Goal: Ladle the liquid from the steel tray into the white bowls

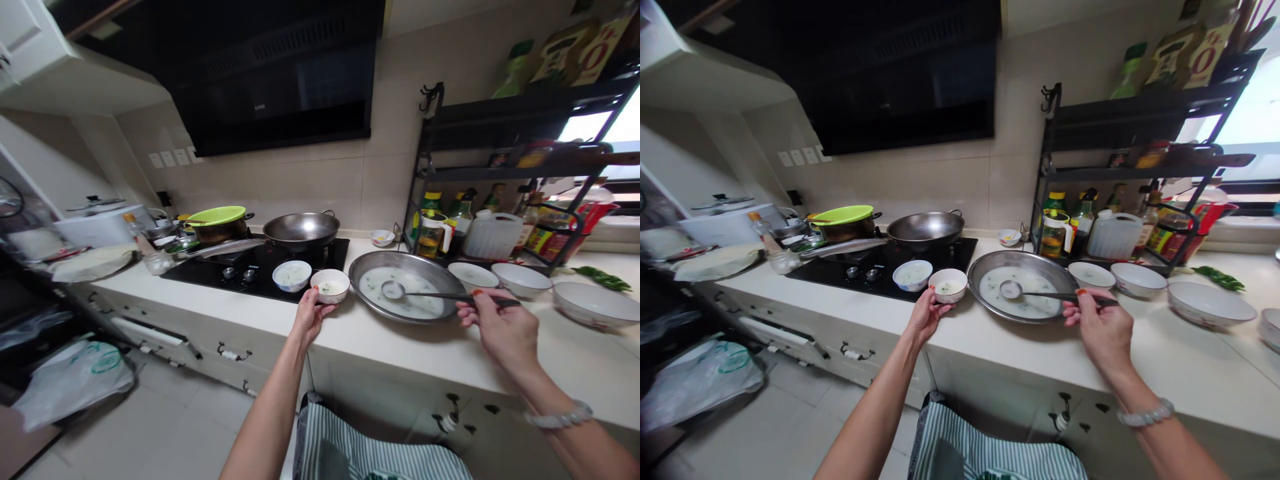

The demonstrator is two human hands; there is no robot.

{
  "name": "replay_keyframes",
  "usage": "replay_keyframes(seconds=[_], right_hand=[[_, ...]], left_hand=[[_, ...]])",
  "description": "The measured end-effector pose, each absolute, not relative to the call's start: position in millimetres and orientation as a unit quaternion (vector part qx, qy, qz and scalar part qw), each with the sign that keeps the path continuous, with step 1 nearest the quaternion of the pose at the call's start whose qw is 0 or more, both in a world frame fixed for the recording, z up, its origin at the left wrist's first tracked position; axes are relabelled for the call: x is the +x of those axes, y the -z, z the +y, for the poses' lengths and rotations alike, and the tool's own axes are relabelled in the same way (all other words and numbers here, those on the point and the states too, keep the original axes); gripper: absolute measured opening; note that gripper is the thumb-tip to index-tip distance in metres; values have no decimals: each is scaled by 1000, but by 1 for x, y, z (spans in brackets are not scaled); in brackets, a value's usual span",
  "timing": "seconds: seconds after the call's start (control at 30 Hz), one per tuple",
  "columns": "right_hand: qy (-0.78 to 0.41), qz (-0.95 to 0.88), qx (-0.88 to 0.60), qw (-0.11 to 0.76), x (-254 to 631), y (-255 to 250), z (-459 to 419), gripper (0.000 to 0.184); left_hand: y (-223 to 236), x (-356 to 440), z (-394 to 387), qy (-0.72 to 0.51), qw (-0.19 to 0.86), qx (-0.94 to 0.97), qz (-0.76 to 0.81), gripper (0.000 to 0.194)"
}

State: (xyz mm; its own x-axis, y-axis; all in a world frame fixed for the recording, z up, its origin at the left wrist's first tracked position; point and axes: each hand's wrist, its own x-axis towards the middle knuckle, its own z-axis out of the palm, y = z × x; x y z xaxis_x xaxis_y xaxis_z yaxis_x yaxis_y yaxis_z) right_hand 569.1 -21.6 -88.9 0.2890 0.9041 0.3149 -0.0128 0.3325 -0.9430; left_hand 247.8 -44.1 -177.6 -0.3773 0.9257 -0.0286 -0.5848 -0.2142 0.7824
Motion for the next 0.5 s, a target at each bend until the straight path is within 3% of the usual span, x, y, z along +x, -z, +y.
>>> replay_keyframes(seconds=[0.5], right_hand=[[-361, -460, -444, 679, 574, 99, -12, 38]], left_hand=[[178, 248, -44, -747, 505, 229, 367, 31]])
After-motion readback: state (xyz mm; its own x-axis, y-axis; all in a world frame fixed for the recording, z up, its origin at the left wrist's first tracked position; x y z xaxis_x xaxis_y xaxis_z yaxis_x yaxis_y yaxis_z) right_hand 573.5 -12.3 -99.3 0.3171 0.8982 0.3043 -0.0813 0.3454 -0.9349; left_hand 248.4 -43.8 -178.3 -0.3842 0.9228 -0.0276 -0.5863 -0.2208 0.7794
